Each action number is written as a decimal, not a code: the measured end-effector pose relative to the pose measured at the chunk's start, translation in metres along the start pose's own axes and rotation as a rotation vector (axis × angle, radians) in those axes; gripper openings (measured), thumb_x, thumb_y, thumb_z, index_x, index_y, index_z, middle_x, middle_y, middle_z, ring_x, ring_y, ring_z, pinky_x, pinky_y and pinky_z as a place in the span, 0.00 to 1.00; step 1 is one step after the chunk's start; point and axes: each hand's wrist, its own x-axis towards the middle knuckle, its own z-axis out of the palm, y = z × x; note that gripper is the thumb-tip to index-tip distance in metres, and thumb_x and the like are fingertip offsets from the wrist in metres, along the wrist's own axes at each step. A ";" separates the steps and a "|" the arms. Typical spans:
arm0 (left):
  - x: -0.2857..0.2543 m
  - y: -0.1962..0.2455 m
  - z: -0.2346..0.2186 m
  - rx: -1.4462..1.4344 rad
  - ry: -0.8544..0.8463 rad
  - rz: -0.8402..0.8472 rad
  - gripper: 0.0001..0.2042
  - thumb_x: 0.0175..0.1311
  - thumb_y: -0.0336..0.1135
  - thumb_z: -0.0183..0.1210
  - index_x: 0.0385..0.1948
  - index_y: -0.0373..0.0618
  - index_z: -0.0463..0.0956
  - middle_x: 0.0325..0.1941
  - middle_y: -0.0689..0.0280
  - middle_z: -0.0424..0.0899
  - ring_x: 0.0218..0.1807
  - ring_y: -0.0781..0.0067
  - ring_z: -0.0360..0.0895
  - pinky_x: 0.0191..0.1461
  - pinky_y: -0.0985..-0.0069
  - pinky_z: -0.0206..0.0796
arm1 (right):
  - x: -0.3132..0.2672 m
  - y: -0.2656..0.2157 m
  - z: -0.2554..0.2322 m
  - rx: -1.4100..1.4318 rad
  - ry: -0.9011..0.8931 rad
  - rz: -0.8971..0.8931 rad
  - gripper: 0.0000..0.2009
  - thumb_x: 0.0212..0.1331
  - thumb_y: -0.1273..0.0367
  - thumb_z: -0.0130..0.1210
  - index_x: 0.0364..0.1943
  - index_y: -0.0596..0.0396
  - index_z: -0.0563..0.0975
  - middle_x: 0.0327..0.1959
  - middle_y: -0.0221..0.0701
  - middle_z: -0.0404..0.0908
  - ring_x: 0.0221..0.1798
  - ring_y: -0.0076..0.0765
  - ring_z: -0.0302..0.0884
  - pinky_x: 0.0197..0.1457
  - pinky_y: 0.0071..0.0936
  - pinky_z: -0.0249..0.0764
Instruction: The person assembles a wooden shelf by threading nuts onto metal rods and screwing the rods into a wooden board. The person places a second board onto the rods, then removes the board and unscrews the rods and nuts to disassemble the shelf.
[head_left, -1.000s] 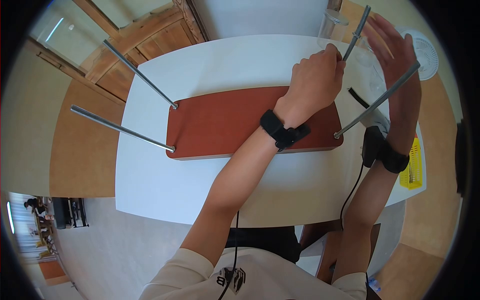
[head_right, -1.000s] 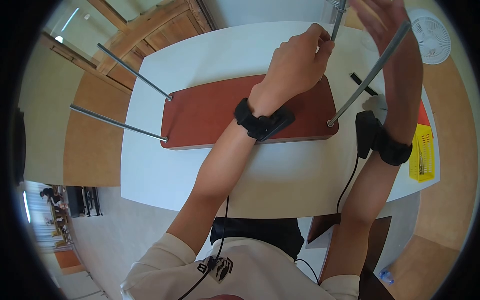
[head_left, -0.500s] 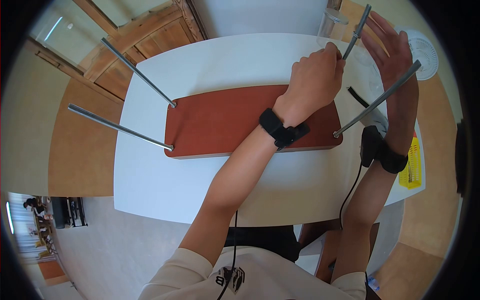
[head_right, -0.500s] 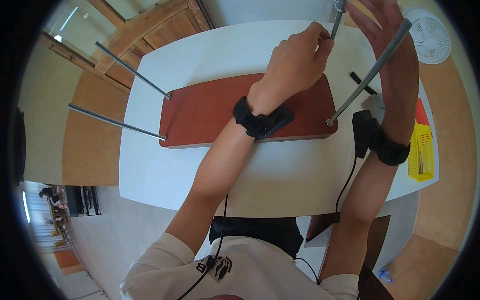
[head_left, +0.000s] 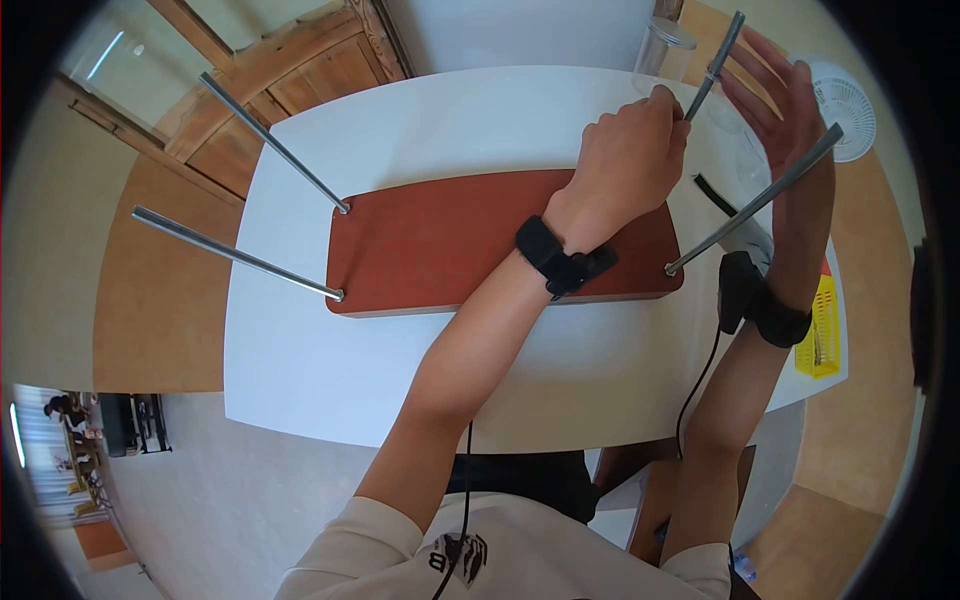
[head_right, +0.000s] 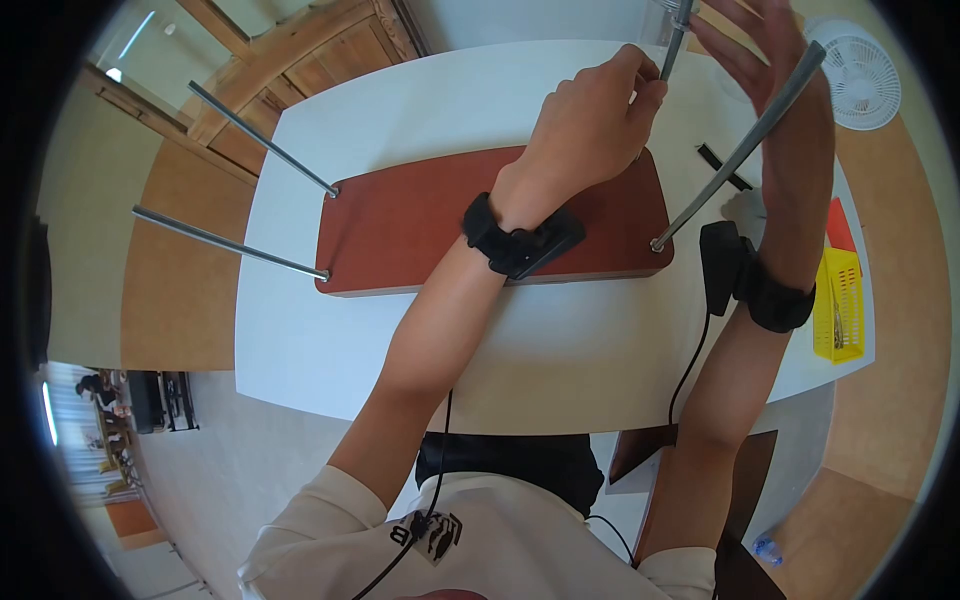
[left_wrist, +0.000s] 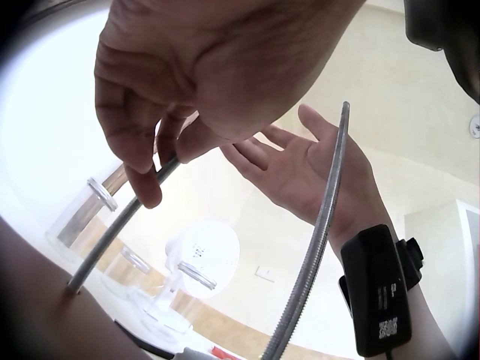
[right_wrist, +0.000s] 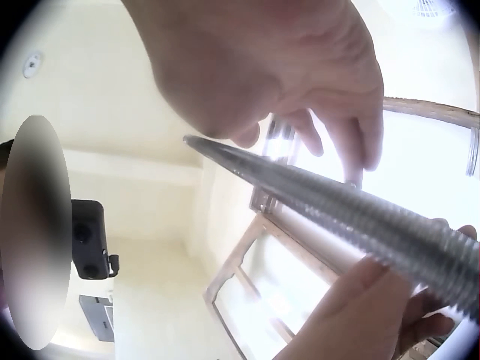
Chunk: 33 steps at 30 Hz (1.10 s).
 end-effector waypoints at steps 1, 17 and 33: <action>0.000 0.000 0.000 0.003 -0.005 -0.003 0.11 0.75 0.39 0.54 0.45 0.41 0.77 0.22 0.61 0.84 0.27 0.55 0.83 0.37 0.59 0.72 | -0.002 0.000 -0.003 -0.036 0.094 -0.025 0.27 0.80 0.53 0.40 0.66 0.64 0.71 0.72 0.49 0.70 0.73 0.49 0.72 0.75 0.46 0.69; 0.000 0.000 0.000 0.014 -0.021 -0.021 0.11 0.76 0.40 0.53 0.45 0.41 0.76 0.27 0.58 0.86 0.30 0.52 0.83 0.38 0.57 0.72 | -0.004 -0.006 -0.009 -0.143 0.186 -0.026 0.27 0.81 0.53 0.39 0.65 0.65 0.71 0.71 0.48 0.72 0.71 0.47 0.75 0.73 0.41 0.71; 0.000 -0.001 0.001 0.015 -0.011 -0.023 0.11 0.75 0.40 0.54 0.45 0.41 0.77 0.29 0.57 0.86 0.31 0.50 0.83 0.38 0.56 0.72 | 0.001 -0.004 -0.016 0.027 0.188 0.158 0.29 0.80 0.51 0.40 0.67 0.64 0.71 0.71 0.44 0.73 0.68 0.42 0.78 0.75 0.37 0.68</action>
